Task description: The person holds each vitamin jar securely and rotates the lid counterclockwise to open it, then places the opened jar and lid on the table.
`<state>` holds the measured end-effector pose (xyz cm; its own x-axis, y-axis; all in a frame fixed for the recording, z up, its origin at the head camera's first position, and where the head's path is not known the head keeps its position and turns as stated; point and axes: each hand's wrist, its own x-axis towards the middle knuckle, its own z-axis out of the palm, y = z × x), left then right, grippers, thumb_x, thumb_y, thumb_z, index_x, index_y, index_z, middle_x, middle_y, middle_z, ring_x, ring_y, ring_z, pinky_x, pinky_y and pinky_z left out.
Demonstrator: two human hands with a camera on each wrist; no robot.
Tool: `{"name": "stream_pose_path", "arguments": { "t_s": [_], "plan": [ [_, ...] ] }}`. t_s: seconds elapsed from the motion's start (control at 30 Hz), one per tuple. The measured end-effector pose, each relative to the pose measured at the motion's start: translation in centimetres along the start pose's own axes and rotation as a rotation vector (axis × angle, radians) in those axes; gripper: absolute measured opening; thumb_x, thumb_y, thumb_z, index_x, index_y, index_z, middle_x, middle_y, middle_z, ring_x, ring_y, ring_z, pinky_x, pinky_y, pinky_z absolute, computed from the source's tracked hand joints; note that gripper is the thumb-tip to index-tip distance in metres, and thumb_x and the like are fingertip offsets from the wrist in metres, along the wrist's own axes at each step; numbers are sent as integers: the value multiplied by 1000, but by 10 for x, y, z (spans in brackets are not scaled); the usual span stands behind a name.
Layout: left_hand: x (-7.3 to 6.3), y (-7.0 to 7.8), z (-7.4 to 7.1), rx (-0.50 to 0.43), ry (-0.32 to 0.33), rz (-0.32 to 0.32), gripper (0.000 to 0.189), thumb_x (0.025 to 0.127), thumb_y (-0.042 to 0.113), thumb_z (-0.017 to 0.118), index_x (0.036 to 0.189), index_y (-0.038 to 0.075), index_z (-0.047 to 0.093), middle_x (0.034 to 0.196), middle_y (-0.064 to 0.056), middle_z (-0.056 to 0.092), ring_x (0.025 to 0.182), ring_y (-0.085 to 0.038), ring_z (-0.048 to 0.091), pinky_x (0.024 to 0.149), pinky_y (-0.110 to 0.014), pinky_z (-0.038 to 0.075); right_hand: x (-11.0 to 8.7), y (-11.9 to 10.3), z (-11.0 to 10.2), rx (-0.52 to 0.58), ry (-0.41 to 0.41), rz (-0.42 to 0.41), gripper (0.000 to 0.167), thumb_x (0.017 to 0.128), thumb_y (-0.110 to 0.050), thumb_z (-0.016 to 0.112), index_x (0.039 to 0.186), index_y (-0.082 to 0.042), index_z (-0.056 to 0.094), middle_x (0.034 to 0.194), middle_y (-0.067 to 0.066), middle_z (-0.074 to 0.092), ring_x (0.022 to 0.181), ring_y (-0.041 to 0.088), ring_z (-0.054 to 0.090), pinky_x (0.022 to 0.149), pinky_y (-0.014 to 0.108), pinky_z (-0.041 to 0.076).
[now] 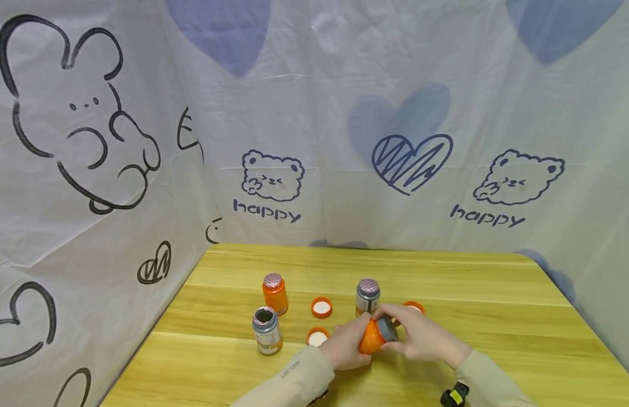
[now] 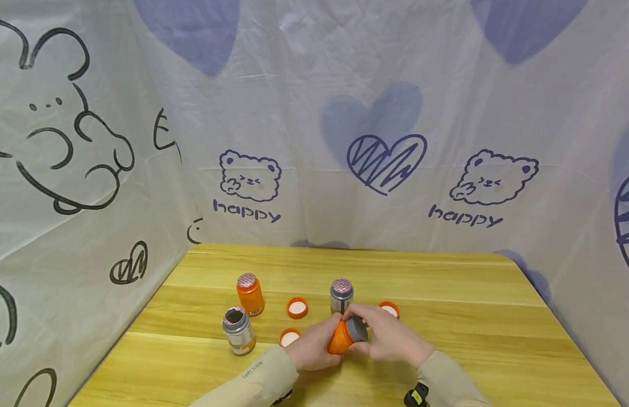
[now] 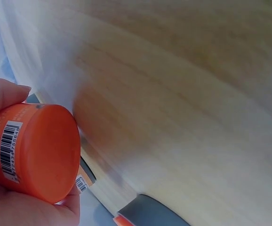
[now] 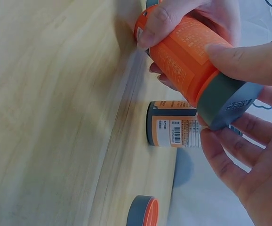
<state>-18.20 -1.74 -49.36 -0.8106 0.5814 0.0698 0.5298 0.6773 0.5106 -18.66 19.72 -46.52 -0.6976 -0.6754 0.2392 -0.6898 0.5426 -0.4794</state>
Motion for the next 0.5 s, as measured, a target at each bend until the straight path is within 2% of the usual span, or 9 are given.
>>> {"name": "stream_pose_path", "arguments": {
  "t_s": [0.13,0.27,0.4,0.5],
  "plan": [
    [0,0,1,-12,5,-4,61,76,9,84,125,18,48,105,5,63,87,-5,56,77,-29,39,0,-1,1,5,5,18,46,83,-22,83,122,-19,59,119,-6,66,106,10,62,93,36,56],
    [0,-1,1,-3,5,-2,61,76,9,84,125,17,48,105,5,63,88,-6,57,78,-31,40,1,-3,2,10,25,50,44,89,-35,77,125,-16,60,120,-5,66,107,10,63,94,38,56],
    [1,-1,3,2,-3,-11,61,76,9,84,125,18,48,108,5,64,92,-6,59,80,-33,41,3,-5,5,47,32,130,45,93,-48,67,125,-17,60,120,-5,66,107,12,63,93,36,56],
    [2,-1,4,-3,-4,-16,62,75,10,85,125,21,48,110,7,65,94,-5,59,80,-34,41,6,-6,7,91,38,196,42,95,-52,63,121,-19,62,116,-4,68,101,12,64,87,31,56]
  ]
}}
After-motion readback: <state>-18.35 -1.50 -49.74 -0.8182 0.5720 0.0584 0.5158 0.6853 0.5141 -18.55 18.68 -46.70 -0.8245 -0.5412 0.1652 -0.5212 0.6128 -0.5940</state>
